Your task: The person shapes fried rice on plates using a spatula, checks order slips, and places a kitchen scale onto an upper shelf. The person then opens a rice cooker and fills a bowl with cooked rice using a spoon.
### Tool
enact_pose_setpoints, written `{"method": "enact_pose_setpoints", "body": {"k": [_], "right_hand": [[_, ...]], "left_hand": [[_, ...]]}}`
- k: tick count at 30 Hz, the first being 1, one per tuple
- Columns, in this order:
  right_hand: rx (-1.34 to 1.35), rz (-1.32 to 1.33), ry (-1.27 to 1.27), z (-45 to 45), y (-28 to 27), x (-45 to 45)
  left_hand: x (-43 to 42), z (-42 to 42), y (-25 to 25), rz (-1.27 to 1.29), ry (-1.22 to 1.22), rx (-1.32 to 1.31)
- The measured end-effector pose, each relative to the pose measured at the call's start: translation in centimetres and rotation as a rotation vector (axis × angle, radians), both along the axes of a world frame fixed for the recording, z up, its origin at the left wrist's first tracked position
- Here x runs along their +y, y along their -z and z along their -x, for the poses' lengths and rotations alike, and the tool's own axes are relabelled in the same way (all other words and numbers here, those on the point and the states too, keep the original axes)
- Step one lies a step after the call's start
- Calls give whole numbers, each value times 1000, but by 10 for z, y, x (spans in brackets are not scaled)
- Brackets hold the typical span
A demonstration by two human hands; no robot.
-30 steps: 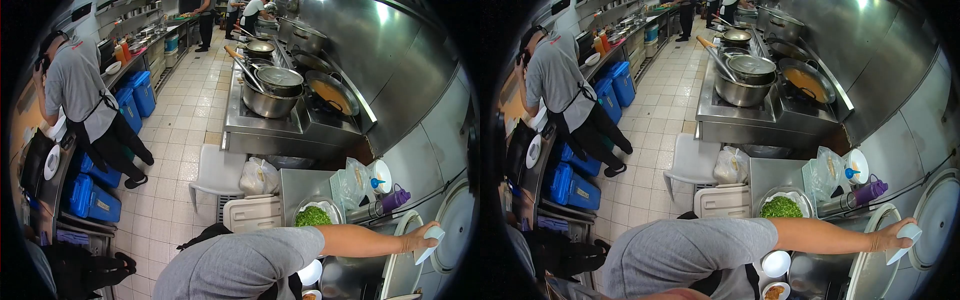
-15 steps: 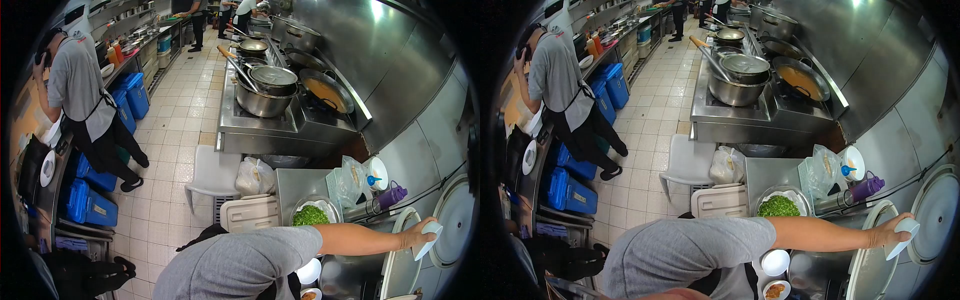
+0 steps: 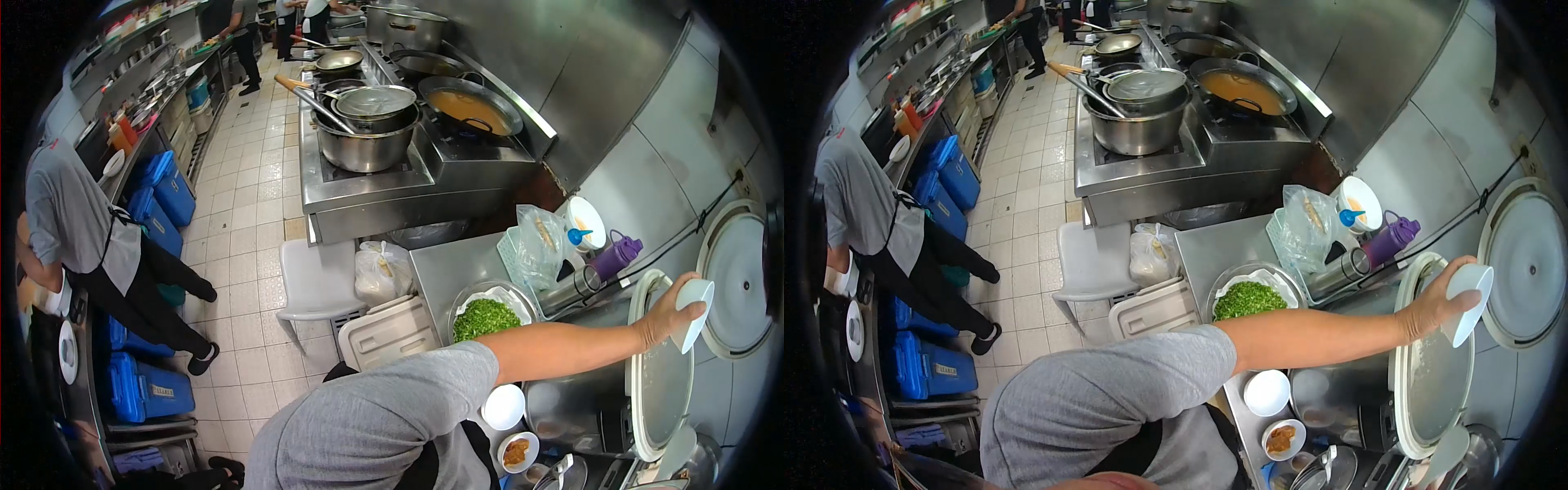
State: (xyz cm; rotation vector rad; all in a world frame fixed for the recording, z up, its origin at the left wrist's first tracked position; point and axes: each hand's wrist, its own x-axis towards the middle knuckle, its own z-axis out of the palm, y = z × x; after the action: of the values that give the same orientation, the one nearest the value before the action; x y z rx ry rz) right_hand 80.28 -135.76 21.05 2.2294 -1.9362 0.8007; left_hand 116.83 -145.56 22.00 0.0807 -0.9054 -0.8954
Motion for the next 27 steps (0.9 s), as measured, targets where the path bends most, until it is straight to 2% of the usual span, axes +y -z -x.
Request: {"method": "enact_pose_setpoints", "body": {"k": [2, 4, 6, 8, 10, 12, 14, 27], "right_hand": [[187, -16, -137, -33, -25, -45], [1022, -106, -43, -15, -15, -156], [815, 247, -298, -72, -15, -196], [806, 357, -428, -116, -13, -234], [1026, 244, -401, -140, -10, -269], [202, -243, -643, -161, 4, -283], [148, -279, -811, -188, 3, -253], [503, -449, -907, -237, 13, -266]], "left_hand": [[1, 0, 2, -29, -26, 0], [-6, 3, 9, -72, -77, -9], [-7, 4, 10, -58, -117, -61], [-9, 2, 10, -69, -126, -102], [-11, 2, 8, -44, -104, -113], [-10, 2, 9, 6, -63, -92], [-12, 2, 9, 3, -75, -105], [-5, 1, 8, 13, -58, -115]]}}
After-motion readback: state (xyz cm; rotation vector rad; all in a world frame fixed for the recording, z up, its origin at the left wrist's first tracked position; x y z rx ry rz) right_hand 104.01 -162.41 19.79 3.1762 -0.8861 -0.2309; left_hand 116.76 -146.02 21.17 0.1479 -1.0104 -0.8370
